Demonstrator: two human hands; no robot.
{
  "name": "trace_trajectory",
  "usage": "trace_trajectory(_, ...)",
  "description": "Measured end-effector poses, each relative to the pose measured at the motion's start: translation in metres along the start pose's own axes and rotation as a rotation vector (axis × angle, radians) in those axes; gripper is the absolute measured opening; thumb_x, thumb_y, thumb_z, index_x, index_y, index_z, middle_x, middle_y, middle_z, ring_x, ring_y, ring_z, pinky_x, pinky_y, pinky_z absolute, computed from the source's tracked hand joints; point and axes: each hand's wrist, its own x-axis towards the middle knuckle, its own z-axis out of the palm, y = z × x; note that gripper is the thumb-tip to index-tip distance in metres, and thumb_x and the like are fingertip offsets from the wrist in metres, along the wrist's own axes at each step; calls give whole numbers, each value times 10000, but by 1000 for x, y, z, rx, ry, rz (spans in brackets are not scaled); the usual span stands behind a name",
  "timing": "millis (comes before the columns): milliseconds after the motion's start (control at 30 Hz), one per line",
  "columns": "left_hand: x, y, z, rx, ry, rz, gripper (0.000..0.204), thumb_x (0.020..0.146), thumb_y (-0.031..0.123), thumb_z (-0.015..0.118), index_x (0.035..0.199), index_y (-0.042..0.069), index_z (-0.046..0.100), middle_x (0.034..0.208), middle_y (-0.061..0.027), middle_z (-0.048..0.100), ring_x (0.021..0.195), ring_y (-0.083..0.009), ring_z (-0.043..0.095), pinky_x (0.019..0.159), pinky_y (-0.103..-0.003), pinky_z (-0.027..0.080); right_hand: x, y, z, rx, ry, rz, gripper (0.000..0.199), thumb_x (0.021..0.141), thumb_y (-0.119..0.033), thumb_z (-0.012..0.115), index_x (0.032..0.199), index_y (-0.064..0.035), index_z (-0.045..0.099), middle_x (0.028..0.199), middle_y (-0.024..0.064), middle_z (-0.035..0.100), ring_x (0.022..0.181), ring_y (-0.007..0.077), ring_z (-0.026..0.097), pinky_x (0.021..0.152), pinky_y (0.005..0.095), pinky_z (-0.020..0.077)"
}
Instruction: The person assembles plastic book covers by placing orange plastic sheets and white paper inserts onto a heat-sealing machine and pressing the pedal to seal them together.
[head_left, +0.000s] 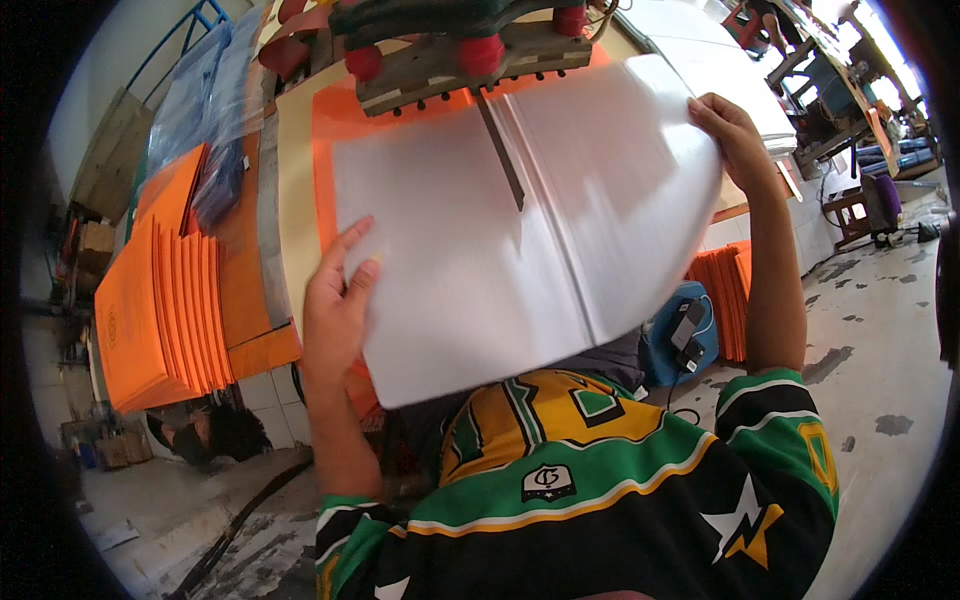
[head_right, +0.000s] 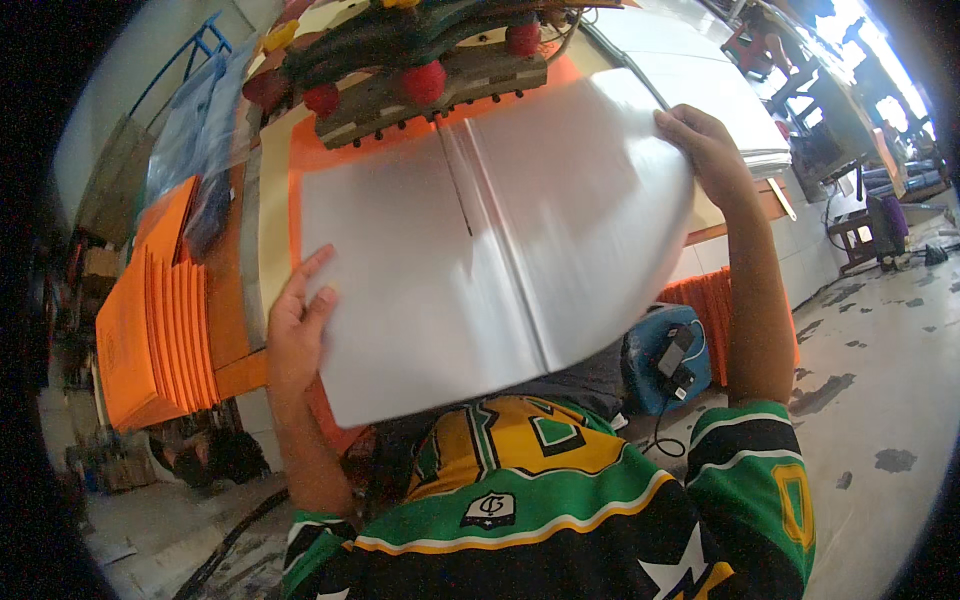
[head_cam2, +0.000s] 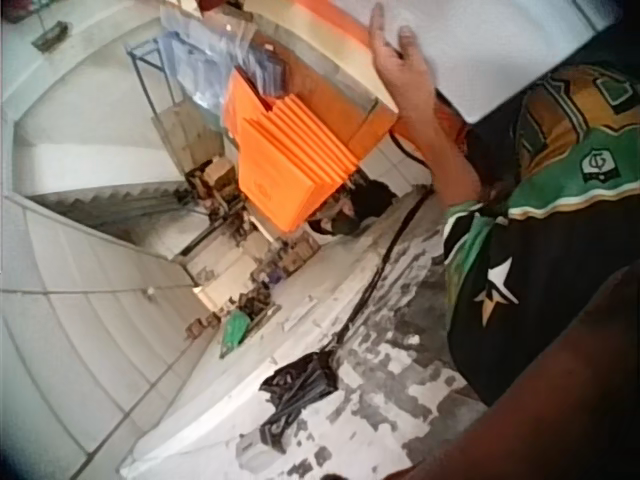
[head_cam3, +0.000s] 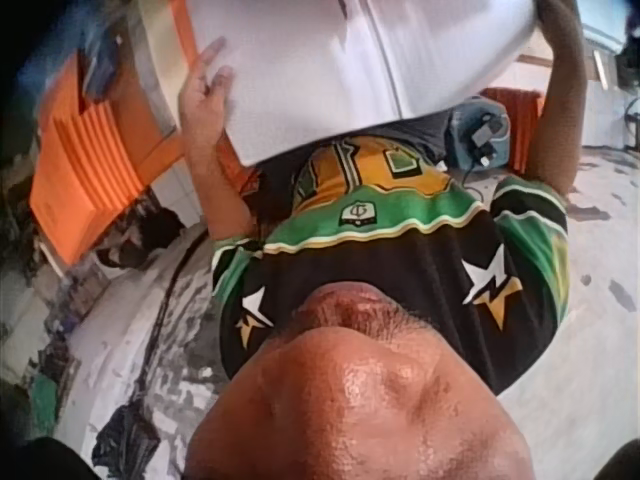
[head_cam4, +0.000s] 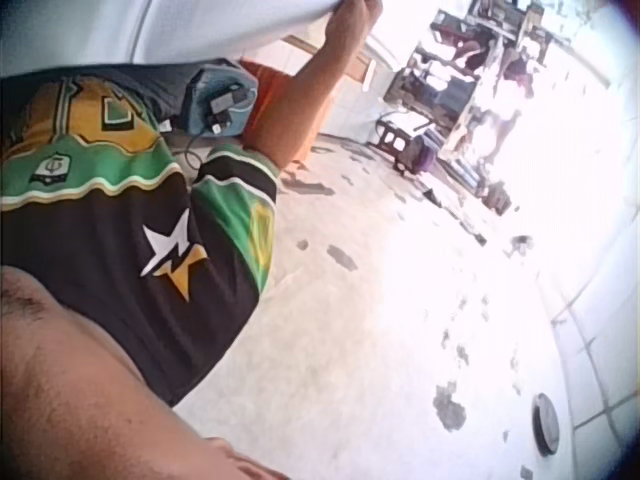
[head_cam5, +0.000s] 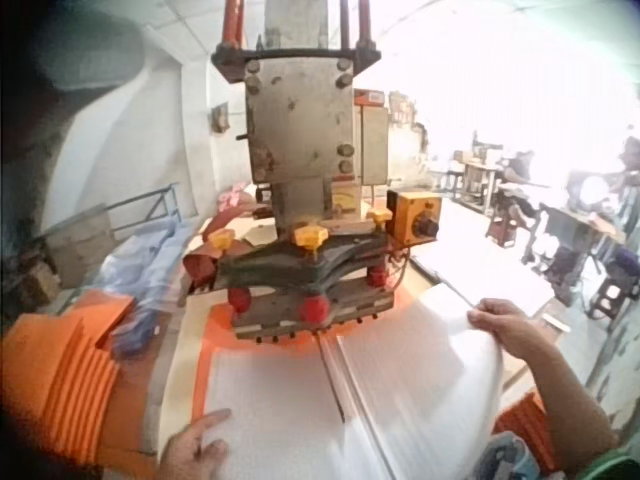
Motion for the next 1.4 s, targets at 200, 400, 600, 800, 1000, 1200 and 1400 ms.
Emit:
trace_trajectory(200, 59, -15, -38, 270, 8, 106, 425, 1017, 85, 592, 1432, -3, 566, 1334, -118, 638, 1180, -164, 593, 1045, -289, 439, 49, -1, 39, -79, -56, 24, 376, 976, -423, 691, 963, -48, 699, 752, -39, 570, 650, 76, 473, 575, 236, 351)
trace_trajectory(400, 119, -26, -58, 273, 28, 109, 403, 1016, 110, 613, 1416, 58, 601, 1220, -104, 687, 1074, -138, 623, 943, -271, 477, 105, 14, 62, -185, -8, -101, 327, 992, -415, 699, 940, -94, 678, 703, -85, 514, 610, 31, 412, 552, 227, 315)
trace_trajectory(600, 144, -22, -61, 349, 81, 42, 353, 1017, 135, 629, 1367, 85, 645, 984, -76, 720, 844, -101, 640, 785, -259, 504, 147, 27, 68, -228, -2, -194, 322, 1004, -361, 700, 1039, -41, 712, 796, -61, 624, 667, 39, 465, 597, 218, 360)
trace_trajectory(800, 159, -46, -64, 221, 44, 109, 349, 1015, 156, 642, 1355, 77, 651, 988, -68, 721, 826, -94, 651, 734, -264, 528, 171, 52, 67, -211, 85, -282, 379, 985, -335, 708, 1068, 32, 750, 889, 54, 731, 779, 111, 621, 715, 276, 501)
trace_trajectory(1000, 154, -51, -65, 84, 50, 72, 350, 1017, 183, 648, 1352, 83, 653, 1006, -53, 712, 834, -83, 645, 744, -246, 527, 177, 70, 73, -267, 109, -255, 379, 979, -318, 697, 1111, 34, 742, 890, 68, 732, 826, 115, 638, 768, 291, 513)
trace_trajectory(1200, 151, -51, -67, 89, 33, 49, 328, 1037, 197, 619, 1346, 89, 649, 981, -32, 702, 863, -71, 650, 747, -238, 530, 172, 67, 68, -248, 100, -224, 318, 994, -251, 662, 1140, 22, 736, 870, 33, 698, 799, 104, 602, 720, 280, 487)
trace_trajectory(1400, 152, -54, -70, 133, 34, 80, 321, 1036, 197, 619, 1337, 88, 653, 969, -26, 701, 824, -71, 653, 725, -235, 530, 142, 33, 93, -78, 117, -146, 290, 999, -202, 651, 1147, 40, 711, 939, 19, 679, 819, 81, 573, 725, 245, 466)
